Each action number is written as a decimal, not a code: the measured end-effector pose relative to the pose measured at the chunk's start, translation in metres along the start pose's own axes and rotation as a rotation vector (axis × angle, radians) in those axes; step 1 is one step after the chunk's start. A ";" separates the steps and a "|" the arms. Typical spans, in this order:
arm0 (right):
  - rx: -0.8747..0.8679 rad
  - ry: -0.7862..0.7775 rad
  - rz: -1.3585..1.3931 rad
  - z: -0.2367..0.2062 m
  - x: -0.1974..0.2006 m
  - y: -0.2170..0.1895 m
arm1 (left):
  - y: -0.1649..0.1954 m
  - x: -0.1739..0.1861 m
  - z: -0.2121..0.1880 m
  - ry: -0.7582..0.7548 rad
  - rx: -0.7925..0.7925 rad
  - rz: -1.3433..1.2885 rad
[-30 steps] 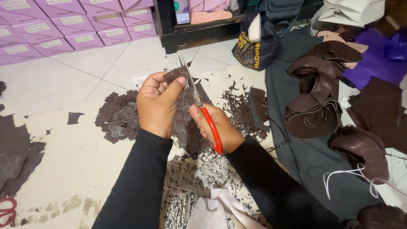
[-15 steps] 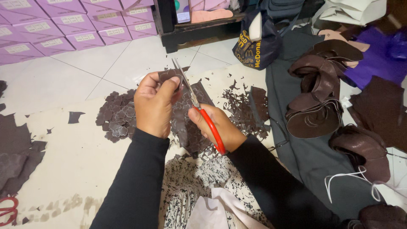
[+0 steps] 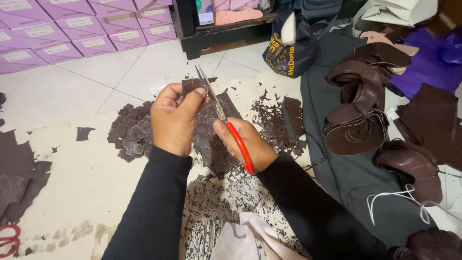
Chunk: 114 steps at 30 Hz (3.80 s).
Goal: The person sits on the floor and uses red-handled scissors to cut small flower-shaped pieces from a dark brown sheet with a white pattern. Cut pieces are placed in a growing pile to the left while offcuts remain scattered nearby.
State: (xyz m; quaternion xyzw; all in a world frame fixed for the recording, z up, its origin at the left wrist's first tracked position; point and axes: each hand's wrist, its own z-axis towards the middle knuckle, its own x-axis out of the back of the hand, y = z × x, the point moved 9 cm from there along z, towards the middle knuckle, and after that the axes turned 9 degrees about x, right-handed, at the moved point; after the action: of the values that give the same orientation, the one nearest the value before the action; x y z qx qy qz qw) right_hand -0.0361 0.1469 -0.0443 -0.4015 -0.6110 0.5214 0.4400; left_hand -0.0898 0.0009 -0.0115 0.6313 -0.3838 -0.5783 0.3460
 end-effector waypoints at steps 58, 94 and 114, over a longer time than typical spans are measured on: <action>0.062 -0.092 -0.114 -0.002 0.006 0.004 | -0.001 0.012 -0.002 -0.015 0.049 0.116; 0.078 -0.138 -0.057 -0.003 0.003 0.004 | -0.008 0.016 -0.001 0.015 0.142 0.132; 0.056 0.094 -0.024 -0.001 0.003 0.022 | -0.049 0.007 0.002 -0.036 0.253 -0.159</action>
State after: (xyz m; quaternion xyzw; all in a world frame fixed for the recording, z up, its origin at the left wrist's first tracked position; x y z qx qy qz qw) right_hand -0.0349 0.1528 -0.0652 -0.4055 -0.5796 0.5137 0.4855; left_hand -0.0873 0.0179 -0.0585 0.6878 -0.4085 -0.5622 0.2097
